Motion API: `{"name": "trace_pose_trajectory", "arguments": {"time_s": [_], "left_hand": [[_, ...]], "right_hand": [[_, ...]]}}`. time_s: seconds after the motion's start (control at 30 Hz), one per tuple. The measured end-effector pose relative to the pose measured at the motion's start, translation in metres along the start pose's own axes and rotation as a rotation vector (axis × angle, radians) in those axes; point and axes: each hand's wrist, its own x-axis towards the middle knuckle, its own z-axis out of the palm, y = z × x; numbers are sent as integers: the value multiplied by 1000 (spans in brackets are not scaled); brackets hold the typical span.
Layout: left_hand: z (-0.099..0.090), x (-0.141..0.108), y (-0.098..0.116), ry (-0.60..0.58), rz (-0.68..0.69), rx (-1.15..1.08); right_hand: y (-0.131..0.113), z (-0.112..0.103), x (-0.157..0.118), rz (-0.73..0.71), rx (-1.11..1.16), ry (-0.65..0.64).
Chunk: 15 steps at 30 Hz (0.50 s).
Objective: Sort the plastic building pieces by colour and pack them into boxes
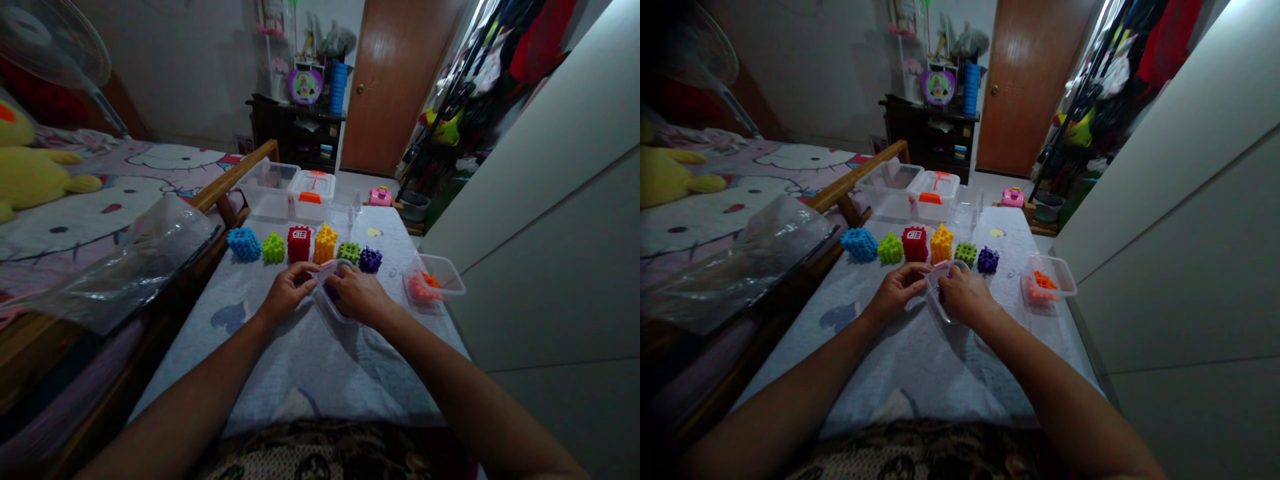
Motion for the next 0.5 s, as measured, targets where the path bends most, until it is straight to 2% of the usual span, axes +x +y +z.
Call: {"name": "trace_pose_trajectory", "arguments": {"time_s": [0.27, 0.5], "left_hand": [[0, -1, -2, -15, -46, -37], [-1, 0, -4, -3, -27, -29]], "right_hand": [[6, -7, -2, 50, -30, -55], [10, -9, -6, -41, -26, -96]]}}
